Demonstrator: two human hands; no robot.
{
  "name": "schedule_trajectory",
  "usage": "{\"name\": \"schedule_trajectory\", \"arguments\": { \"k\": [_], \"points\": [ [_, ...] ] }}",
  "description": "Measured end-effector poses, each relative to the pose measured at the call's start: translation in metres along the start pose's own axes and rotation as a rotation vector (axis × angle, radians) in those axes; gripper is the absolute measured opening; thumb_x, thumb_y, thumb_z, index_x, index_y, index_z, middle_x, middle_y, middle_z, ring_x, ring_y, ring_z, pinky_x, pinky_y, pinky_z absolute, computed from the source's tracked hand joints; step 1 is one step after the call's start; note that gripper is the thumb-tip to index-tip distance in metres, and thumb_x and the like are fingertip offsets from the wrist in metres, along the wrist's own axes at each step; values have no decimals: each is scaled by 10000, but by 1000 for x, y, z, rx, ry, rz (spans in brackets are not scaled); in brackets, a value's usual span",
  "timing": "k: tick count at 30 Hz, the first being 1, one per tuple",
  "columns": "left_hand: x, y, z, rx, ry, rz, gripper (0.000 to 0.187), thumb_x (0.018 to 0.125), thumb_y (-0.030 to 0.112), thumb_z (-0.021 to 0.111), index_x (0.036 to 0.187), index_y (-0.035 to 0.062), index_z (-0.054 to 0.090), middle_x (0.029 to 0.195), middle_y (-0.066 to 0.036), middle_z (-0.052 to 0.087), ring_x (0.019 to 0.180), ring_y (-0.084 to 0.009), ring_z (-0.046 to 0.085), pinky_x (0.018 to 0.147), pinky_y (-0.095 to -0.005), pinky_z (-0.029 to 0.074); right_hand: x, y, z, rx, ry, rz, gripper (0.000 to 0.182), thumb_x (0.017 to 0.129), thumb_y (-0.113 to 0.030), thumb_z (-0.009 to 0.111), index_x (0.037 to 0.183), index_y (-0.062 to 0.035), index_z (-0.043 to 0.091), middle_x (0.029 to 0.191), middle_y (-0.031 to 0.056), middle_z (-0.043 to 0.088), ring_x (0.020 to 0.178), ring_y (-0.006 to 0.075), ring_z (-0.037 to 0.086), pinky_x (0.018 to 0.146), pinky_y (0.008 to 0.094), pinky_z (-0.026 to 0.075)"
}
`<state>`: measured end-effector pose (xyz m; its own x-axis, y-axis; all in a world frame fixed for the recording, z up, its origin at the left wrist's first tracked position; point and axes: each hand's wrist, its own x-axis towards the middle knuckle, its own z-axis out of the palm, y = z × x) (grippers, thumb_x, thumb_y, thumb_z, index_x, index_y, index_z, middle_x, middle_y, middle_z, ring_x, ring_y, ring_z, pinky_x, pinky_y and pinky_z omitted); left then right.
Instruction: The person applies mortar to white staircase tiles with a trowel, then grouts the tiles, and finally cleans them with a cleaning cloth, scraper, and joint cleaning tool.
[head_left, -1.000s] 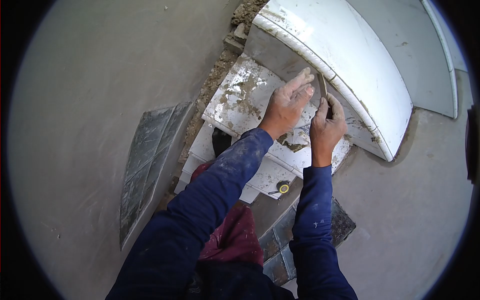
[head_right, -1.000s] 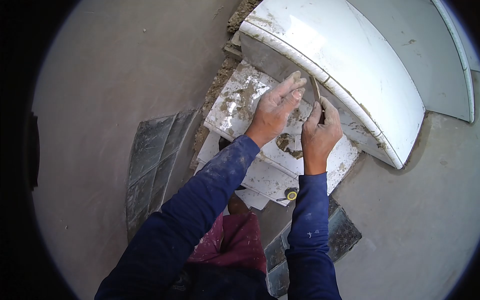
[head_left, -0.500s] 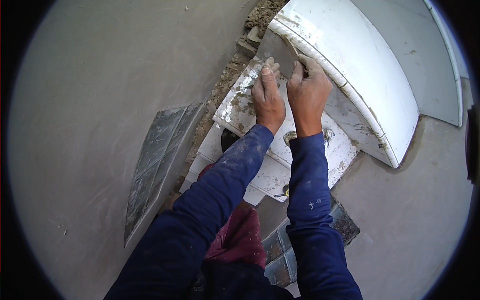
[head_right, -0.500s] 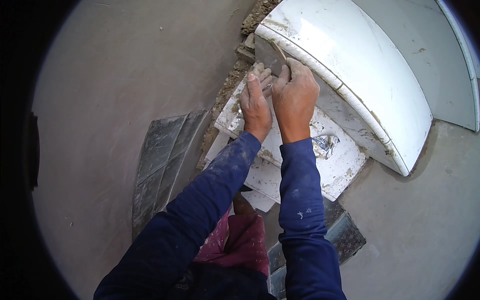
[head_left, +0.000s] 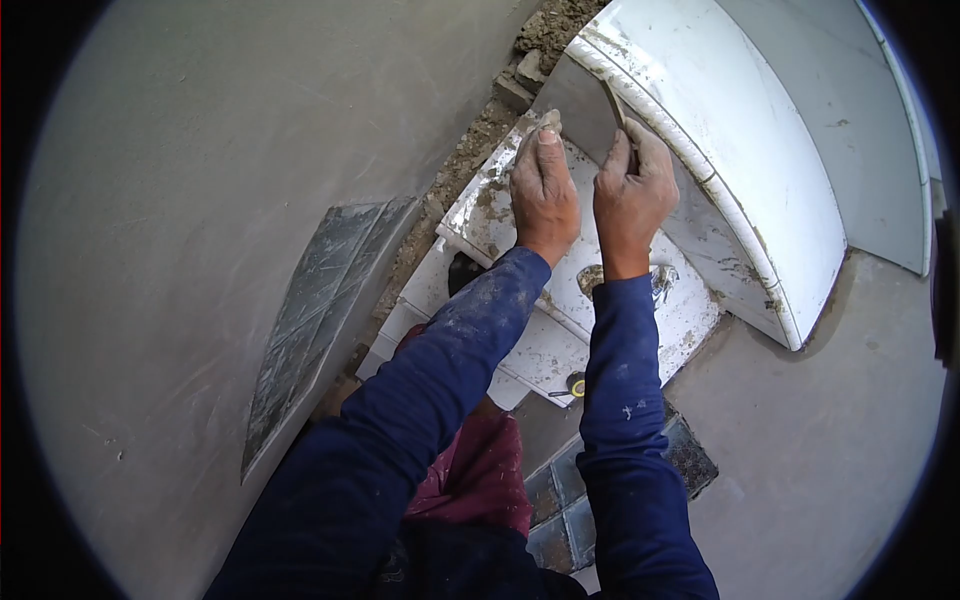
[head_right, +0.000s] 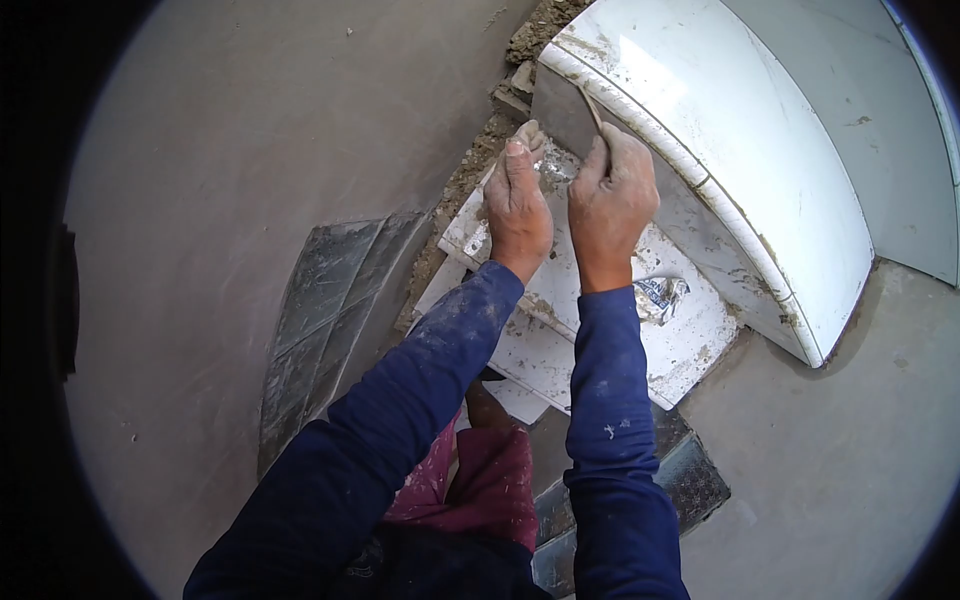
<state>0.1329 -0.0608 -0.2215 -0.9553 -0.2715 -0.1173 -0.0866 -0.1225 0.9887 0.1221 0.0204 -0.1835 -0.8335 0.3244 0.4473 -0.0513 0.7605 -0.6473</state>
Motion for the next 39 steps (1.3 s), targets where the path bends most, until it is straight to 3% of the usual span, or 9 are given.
{"name": "schedule_trajectory", "arguments": {
  "k": [7,8,16,19,24,28,31,34,39],
  "points": [
    [-9,5,-6,113,-21,13,567,1065,372,316,1294,-87,556,1318,-290,557,1268,-407,506,1097,-431,375,-10,11,-1,98,44,84,143,872,2,644,1003,4,702,947,169,695,876,323,684,801,383,538],
    [-11,9,-6,155,-31,8,564,1064,372,319,1290,-85,559,1311,-290,560,1265,-409,506,1097,-433,374,-5,10,8,93,70,-89,139,871,-2,650,998,5,705,946,166,697,876,318,683,802,383,539],
    [-15,7,-9,179,-24,21,543,1061,358,330,1260,-85,572,1270,-279,575,1226,-417,517,1081,-441,381,-9,10,7,140,61,58,121,863,-14,653,966,11,710,924,165,694,860,317,682,797,385,536],
    [-16,13,-2,176,7,90,545,1062,359,327,1241,-89,580,1244,-276,582,1202,-415,527,1059,-442,391,5,-1,39,156,58,-71,128,848,2,666,967,10,714,930,160,703,854,290,692,773,373,541],
    [-12,0,-9,111,41,113,542,1063,358,331,1203,-102,582,1198,-271,579,1141,-417,543,1013,-447,407,-9,8,16,262,32,169,142,859,-63,663,972,-6,726,940,147,705,869,296,686,806,371,532],
    [-20,11,-11,156,2,39,541,1064,361,333,1194,-106,574,1194,-275,569,1128,-420,542,1005,-449,409,7,-6,45,294,-17,95,147,855,-67,681,982,-14,733,938,151,707,846,286,692,789,357,534],
    [-23,4,-11,161,-4,131,527,1065,356,334,1208,-94,568,1194,-271,565,1125,-418,541,1002,-450,410,0,3,28,302,33,127,139,862,-78,686,974,-14,738,932,148,711,826,267,688,766,345,532],
    [-24,8,-14,187,-8,71,518,1070,358,334,1210,-78,577,1185,-262,563,1111,-406,546,995,-444,416,-23,34,-29,260,59,337,134,899,-92,706,992,-6,750,853,71,713,743,104,630,681,248,500],
    [-26,8,-10,190,-20,88,509,1070,357,349,1208,-70,589,1167,-248,575,1099,-394,555,987,-435,426,-39,47,-76,208,-2,584,186,911,-100,700,1047,17,748,802,49,706,713,79,604,649,237,476]
  ]
}}
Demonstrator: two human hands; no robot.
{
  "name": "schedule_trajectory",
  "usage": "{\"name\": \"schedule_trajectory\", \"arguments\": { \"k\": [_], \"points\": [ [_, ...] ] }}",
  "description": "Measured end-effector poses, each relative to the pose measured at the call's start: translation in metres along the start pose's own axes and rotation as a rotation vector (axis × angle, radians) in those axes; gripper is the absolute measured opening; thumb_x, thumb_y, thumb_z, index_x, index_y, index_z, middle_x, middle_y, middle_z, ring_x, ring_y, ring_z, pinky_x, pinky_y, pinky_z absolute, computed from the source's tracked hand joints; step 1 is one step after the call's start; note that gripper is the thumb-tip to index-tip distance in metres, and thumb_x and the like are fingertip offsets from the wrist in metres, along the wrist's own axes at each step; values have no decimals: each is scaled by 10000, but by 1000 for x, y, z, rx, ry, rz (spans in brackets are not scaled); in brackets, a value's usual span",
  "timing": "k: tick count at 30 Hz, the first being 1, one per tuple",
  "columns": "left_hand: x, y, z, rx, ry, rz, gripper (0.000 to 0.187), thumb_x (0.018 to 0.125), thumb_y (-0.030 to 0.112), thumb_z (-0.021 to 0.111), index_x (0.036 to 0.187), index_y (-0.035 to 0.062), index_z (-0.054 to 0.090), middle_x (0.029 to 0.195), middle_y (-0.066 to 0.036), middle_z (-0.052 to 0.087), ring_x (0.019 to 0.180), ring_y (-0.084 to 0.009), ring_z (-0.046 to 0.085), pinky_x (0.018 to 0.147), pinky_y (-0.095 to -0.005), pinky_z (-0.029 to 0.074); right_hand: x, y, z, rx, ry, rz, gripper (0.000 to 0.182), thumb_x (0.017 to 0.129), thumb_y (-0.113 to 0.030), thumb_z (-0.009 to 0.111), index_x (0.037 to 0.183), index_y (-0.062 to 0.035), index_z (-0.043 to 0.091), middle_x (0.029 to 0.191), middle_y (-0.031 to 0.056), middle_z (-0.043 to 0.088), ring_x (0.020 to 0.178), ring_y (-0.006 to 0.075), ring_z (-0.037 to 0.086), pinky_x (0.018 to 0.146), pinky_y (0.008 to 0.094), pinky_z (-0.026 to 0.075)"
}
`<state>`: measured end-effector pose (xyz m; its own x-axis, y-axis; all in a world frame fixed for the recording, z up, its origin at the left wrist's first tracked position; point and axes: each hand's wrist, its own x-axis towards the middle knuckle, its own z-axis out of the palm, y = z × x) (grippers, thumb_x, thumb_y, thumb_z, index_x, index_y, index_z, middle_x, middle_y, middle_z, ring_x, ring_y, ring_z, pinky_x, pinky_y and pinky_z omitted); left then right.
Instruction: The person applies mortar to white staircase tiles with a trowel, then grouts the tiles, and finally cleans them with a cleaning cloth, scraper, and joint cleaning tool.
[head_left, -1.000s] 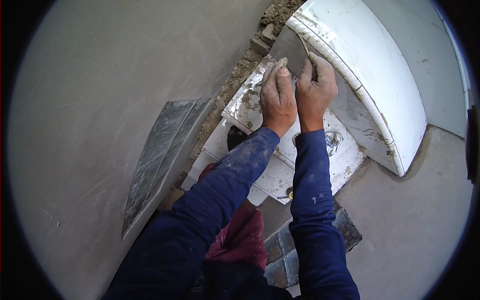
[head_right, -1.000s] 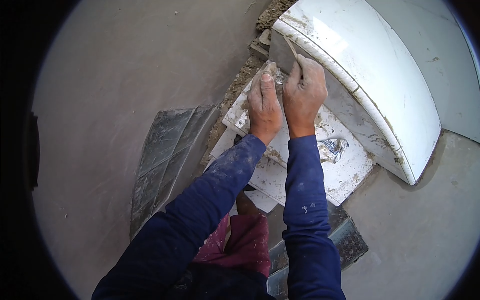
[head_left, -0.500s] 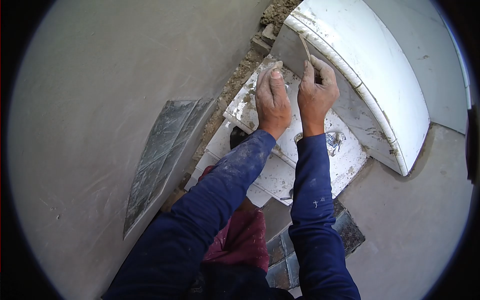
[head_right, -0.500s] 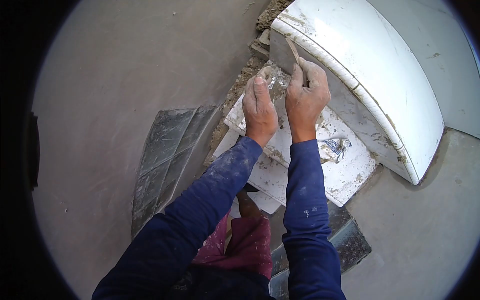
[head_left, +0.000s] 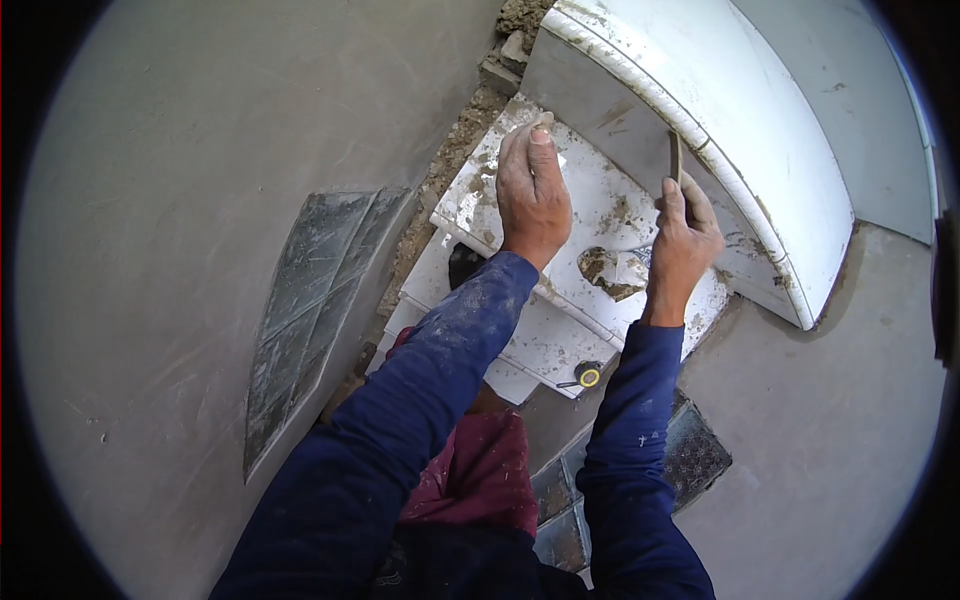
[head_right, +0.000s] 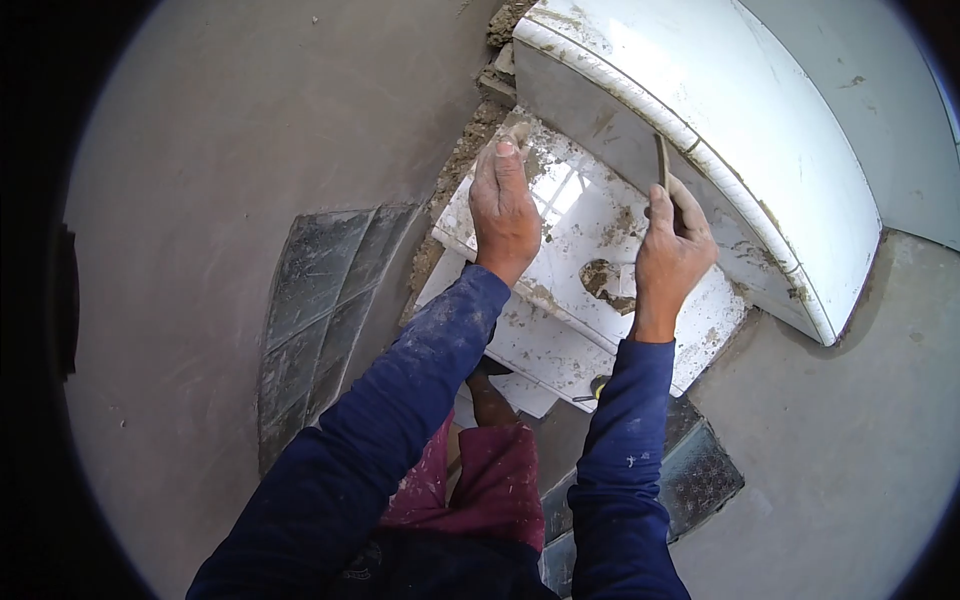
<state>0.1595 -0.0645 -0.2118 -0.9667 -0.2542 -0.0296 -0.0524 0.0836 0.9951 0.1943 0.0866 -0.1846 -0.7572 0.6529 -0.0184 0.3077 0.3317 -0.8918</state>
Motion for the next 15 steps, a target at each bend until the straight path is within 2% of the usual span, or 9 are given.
{"name": "schedule_trajectory", "arguments": {
  "k": [2,3,6,9,10,12,13,15],
  "points": [
    [-7,3,4,39,-44,-48,493,1066,335,352,1213,-71,589,1150,-253,586,1094,-401,558,994,-441,425,5,-17,36,6,-51,-193,240,891,-123,716,1070,37,735,798,80,714,704,100,603,654,259,482],
    [-9,1,6,49,-62,-32,489,1065,329,353,1215,-71,589,1147,-253,588,1093,-402,559,995,-442,425,8,-27,55,72,-134,-135,273,871,-136,733,1074,47,726,809,105,720,708,117,610,666,275,492],
    [-13,2,11,72,-69,20,471,1062,308,358,1212,-75,587,1159,-263,588,1115,-406,553,1009,-447,417,12,-37,69,200,-170,-121,253,883,-123,730,1067,51,728,804,81,709,681,109,601,633,252,481],
    [-14,3,8,82,-89,-5,470,1060,308,365,1214,-82,580,1179,-271,583,1141,-407,542,1019,-449,412,1,-4,10,252,-50,139,226,889,-109,730,1063,36,736,752,50,675,639,84,566,573,223,449],
    [-11,5,6,70,-92,-23,470,1060,308,369,1215,-84,578,1183,-274,581,1148,-407,539,1021,-451,410,0,11,-12,259,-9,217,211,889,-97,731,1065,19,739,716,28,640,611,61,539,527,201,410],
    [-15,3,4,92,-102,-53,468,1058,309,378,1212,-86,575,1185,-276,578,1151,-408,535,1019,-455,410,6,20,-33,148,-46,242,217,882,-91,736,1063,30,735,708,22,628,591,56,519,511,196,386],
    [-17,0,5,123,-110,-55,467,1058,311,383,1209,-87,575,1183,-276,577,1147,-408,534,1015,-457,411,10,11,-22,189,-79,261,200,878,-79,735,1050,22,744,713,19,632,594,60,522,511,200,383],
    [-21,-1,12,153,-137,-13,465,1056,314,392,1204,-87,575,1179,-274,576,1138,-408,535,1010,-458,412,16,-10,20,199,-196,158,218,866,-96,746,1033,45,742,749,37,664,637,86,550,559,238,426]
  ]
}}
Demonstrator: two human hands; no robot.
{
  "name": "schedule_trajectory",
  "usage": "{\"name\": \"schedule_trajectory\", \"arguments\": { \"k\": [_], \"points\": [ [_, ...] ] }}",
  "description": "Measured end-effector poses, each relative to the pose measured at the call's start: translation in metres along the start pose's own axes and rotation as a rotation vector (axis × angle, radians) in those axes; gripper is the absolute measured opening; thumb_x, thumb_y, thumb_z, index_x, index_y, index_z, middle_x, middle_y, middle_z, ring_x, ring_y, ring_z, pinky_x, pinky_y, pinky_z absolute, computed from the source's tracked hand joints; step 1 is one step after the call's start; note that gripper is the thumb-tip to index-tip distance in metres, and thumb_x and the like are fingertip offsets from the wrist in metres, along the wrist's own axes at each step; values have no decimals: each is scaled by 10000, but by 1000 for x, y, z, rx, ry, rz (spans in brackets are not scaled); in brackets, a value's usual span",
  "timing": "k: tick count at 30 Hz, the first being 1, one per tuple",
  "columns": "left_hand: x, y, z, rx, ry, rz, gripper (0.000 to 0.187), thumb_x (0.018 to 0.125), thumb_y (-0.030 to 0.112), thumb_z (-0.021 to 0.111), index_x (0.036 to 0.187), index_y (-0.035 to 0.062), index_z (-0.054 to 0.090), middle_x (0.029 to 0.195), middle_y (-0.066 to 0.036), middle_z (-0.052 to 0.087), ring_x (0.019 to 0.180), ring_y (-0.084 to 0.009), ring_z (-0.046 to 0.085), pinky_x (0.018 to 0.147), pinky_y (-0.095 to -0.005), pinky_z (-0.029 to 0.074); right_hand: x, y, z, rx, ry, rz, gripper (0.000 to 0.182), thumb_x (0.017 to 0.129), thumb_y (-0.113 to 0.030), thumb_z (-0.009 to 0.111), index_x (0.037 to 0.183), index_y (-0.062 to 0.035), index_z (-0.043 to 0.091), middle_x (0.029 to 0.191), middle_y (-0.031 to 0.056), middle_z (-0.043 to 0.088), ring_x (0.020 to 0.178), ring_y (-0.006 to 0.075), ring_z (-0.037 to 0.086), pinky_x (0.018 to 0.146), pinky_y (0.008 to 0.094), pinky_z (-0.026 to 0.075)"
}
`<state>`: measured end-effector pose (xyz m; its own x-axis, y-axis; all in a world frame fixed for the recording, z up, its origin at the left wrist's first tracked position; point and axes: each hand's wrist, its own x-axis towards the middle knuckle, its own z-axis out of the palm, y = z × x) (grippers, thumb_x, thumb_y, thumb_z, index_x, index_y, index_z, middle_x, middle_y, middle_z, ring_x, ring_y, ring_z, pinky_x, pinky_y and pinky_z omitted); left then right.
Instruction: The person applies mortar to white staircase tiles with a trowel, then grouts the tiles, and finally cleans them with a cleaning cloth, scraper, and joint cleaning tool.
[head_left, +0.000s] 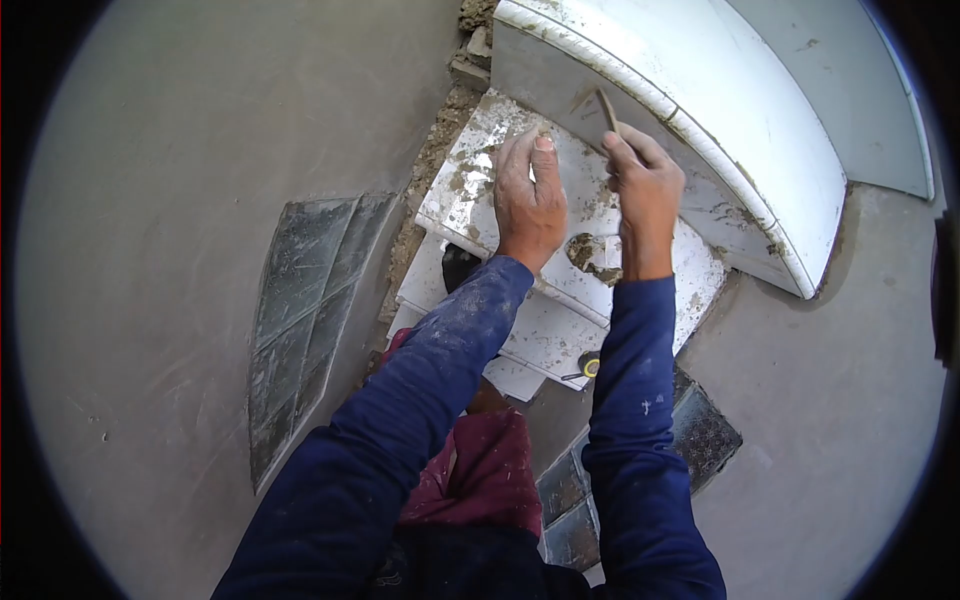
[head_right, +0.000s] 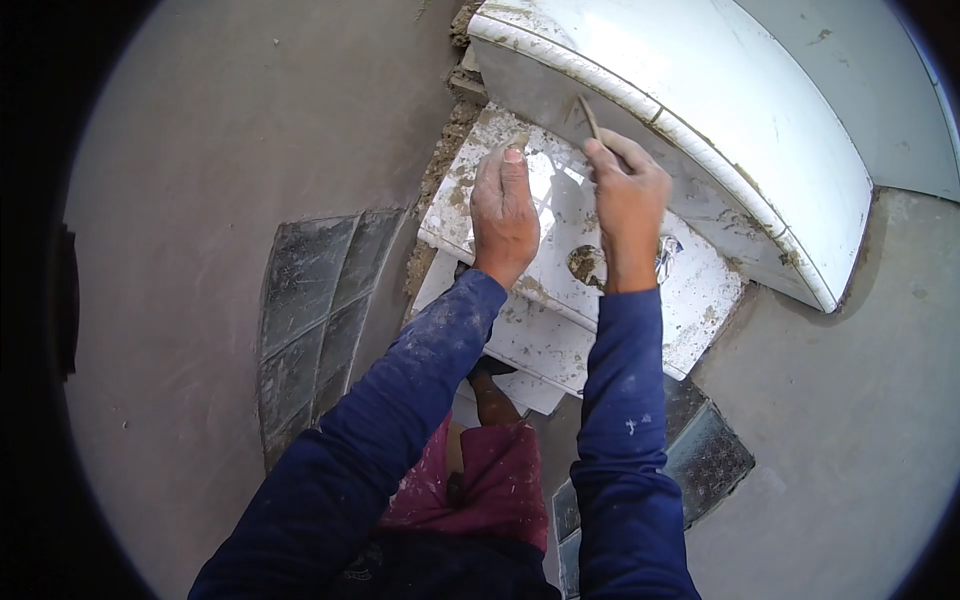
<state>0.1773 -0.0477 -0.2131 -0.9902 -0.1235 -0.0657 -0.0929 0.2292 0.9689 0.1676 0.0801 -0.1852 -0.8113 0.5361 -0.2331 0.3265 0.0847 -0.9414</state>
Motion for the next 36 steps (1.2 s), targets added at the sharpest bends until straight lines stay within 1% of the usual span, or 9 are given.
{"name": "schedule_trajectory", "arguments": {
  "k": [9,11,13,15,19,23,28,30,36],
  "points": [
    [-9,3,-2,52,-30,30,436,1050,289,405,1196,-74,597,1161,-252,588,1111,-390,556,997,-441,425,31,82,8,-242,-15,-13,178,854,-137,753,966,1,768,743,62,701,603,121,584,537,279,448],
    [-12,1,5,52,-51,59,430,1049,284,408,1194,-71,603,1159,-243,596,1109,-375,565,995,-433,428,41,103,31,-307,63,-145,194,849,-150,742,956,11,762,755,122,720,637,177,631,614,324,497],
    [-13,-5,4,54,-96,51,437,1049,295,421,1206,-70,602,1163,-230,607,1113,-354,573,998,-420,428,18,86,15,-369,97,-112,242,822,-149,717,984,28,742,878,266,703,716,350,692,730,372,530],
    [-11,-12,4,54,-113,50,446,1052,311,425,1210,-66,604,1172,-221,613,1118,-344,576,1005,-412,426,-21,67,-33,-383,40,-108,250,863,-128,691,1050,35,725,873,206,726,711,261,694,702,353,540],
    [-5,-10,5,66,-110,5,458,1061,320,407,1222,-59,605,1183,-212,618,1134,-331,577,1025,-395,415,-78,79,-135,28,430,103,333,987,-78,553,1302,3,625,843,52,661,733,63,606,565,227,495],
    [-10,-5,18,51,-214,146,437,1069,273,415,1282,-68,585,1205,-179,652,1128,-244,614,1007,-355,451,-64,61,-205,264,690,108,443,992,-89,560,1419,13,500,881,41,610,608,60,502,502,212,456],
    [-13,68,52,212,-302,464,341,993,238,550,1246,24,629,1283,-174,588,1220,-311,525,1067,-422,386,-36,31,-177,531,669,137,494,980,-49,559,1453,34,441,1041,130,668,586,55,468,512,210,446],
    [4,110,86,400,-466,654,408,984,317,556,1306,72,606,1369,-200,523,1299,-355,451,1110,-466,332,-45,34,-151,528,485,219,463,987,-67,572,1434,12,479,797,-10,549,624,46,464,467,214,398],
    [63,119,180,1095,-761,850,711,953,665,397,1547,283,317,1610,-234,183,1490,-458,103,1182,-611,100,-24,51,-183,231,814,-81,399,992,-64,538,1382,19,542,778,7,591,619,50,483,504,223,401]
  ]
}}
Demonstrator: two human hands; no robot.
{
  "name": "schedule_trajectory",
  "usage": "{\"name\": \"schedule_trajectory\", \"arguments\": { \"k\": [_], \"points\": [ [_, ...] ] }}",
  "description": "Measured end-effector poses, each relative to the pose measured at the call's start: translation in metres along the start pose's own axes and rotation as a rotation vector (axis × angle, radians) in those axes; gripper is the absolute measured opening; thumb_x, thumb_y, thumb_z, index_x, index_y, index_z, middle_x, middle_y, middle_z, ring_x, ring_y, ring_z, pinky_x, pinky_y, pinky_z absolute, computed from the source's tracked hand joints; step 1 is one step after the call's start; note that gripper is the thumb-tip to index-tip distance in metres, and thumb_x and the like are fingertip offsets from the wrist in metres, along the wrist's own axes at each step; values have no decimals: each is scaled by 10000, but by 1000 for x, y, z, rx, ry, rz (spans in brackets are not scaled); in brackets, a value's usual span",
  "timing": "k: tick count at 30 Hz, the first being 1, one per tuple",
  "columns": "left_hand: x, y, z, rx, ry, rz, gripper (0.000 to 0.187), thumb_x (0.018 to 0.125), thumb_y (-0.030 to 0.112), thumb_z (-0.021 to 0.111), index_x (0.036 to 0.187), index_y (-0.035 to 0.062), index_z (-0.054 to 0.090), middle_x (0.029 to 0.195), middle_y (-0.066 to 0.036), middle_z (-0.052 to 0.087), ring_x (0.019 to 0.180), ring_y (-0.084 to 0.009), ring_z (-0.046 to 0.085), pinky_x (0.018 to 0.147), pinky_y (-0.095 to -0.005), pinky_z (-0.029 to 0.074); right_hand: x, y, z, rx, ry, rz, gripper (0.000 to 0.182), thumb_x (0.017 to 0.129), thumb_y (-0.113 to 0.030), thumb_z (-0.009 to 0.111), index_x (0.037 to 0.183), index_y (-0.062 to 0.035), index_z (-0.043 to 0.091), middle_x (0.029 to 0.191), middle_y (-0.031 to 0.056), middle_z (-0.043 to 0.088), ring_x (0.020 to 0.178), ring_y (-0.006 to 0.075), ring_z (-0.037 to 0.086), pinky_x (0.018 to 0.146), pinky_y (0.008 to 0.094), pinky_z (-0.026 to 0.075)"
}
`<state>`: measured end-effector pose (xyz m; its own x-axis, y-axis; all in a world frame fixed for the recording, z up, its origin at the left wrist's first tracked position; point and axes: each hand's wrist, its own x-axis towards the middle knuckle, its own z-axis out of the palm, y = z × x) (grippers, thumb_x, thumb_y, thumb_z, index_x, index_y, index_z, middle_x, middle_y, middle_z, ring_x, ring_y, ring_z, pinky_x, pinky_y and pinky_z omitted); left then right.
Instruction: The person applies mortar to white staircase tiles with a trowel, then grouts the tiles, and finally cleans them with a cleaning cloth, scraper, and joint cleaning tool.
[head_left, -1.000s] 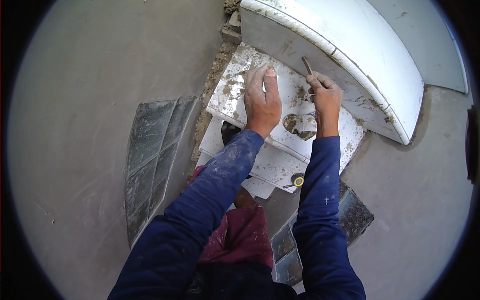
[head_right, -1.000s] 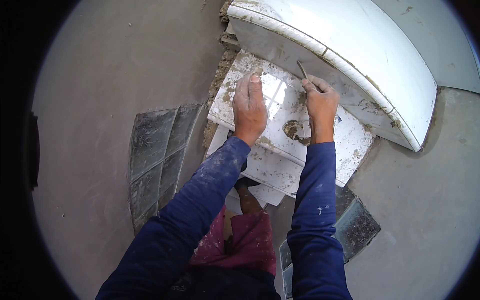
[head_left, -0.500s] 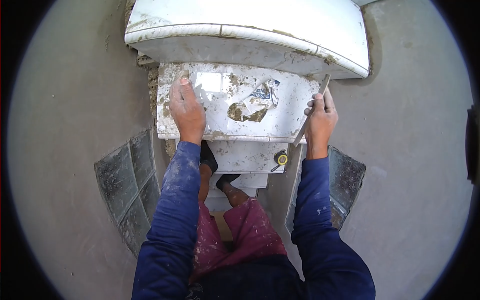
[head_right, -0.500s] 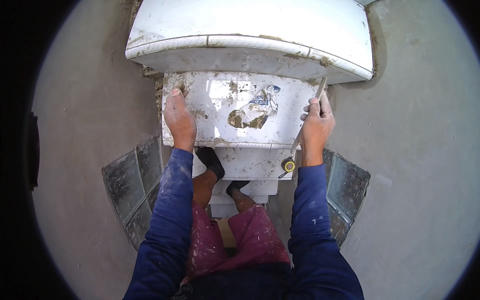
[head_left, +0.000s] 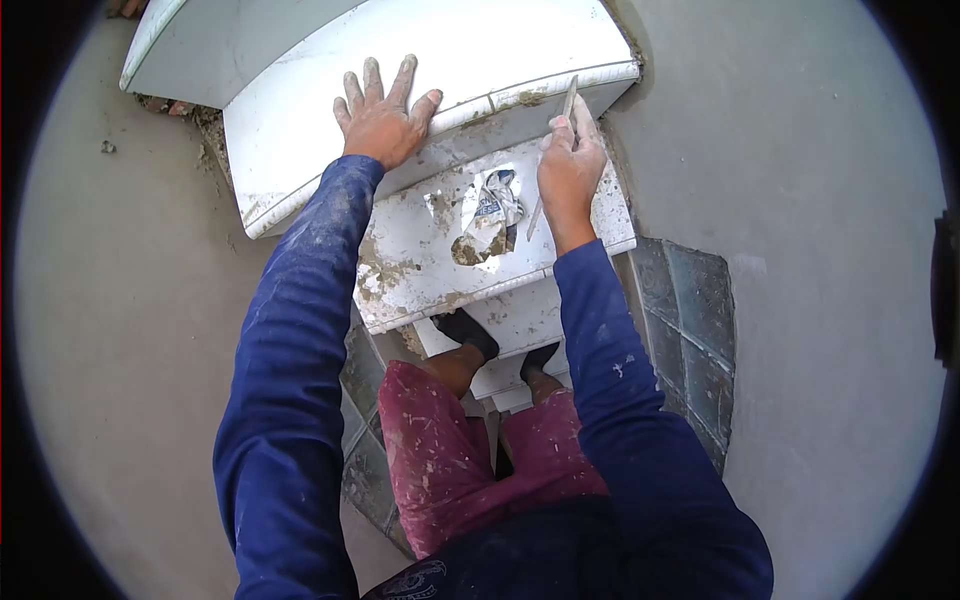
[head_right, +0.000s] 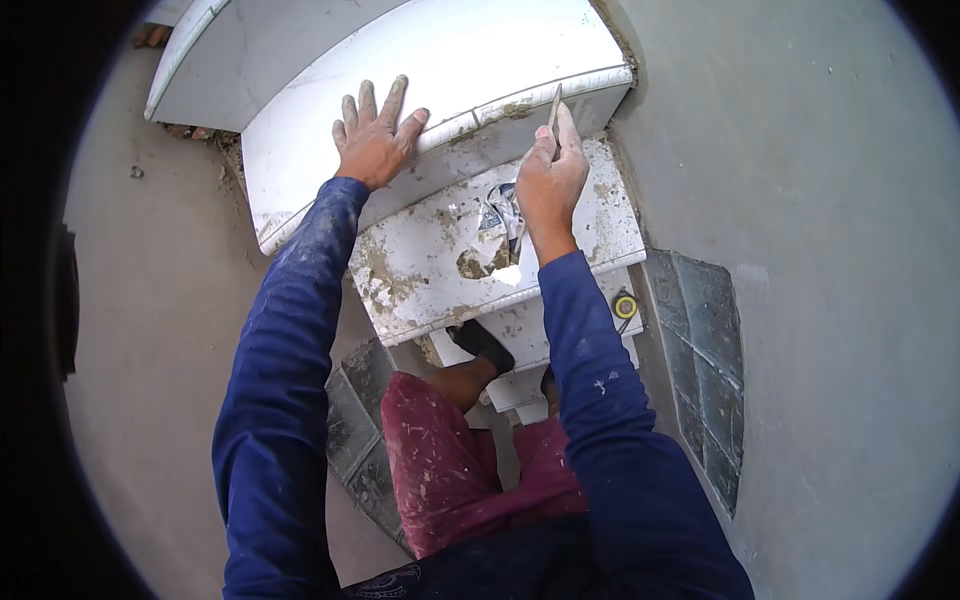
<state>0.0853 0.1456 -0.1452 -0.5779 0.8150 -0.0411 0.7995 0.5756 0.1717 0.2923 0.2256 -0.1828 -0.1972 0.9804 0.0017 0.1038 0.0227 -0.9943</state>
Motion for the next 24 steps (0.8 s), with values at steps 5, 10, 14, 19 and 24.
{"name": "schedule_trajectory", "arguments": {
  "k": [5,10,14,19,24],
  "points": [
    [18,-15,-8,89,-173,52,841,893,811,295,1583,340,201,1649,-204,67,1508,-457,-20,1182,-635,35,-3,-19,-3,-102,-130,20,204,979,-82,542,1106,29,658,817,113,687,713,166,657,657,313,528],
    [54,-23,-12,128,-317,-7,1030,763,930,323,1591,366,84,1641,-235,-21,1480,-514,-92,1114,-745,62,6,3,1,-23,-73,-59,100,969,-84,581,967,-15,653,698,47,649,612,120,601,558,293,472],
    [57,-30,-9,152,-333,-6,1039,758,936,315,1591,364,72,1641,-233,-27,1481,-511,-91,1115,-744,67,19,5,-6,-12,31,-16,90,957,-88,593,972,-32,662,707,55,663,631,128,623,586,310,496],
    [59,-23,-12,144,-338,-11,1056,748,946,311,1592,357,76,1642,-229,-40,1486,-500,-94,1113,-747,61,-3,5,8,-82,-139,-104,122,1004,-103,561,974,-16,640,787,55,682,654,98,612,599,239,494],
    [59,-27,-8,153,-317,3,1071,736,954,316,1592,354,81,1638,-242,-22,1486,-503,-86,1105,-755,68,18,36,5,16,-12,-55,112,991,-97,565,975,-4,625,834,79,702,720,132,660,635,287,510]
  ]
}}
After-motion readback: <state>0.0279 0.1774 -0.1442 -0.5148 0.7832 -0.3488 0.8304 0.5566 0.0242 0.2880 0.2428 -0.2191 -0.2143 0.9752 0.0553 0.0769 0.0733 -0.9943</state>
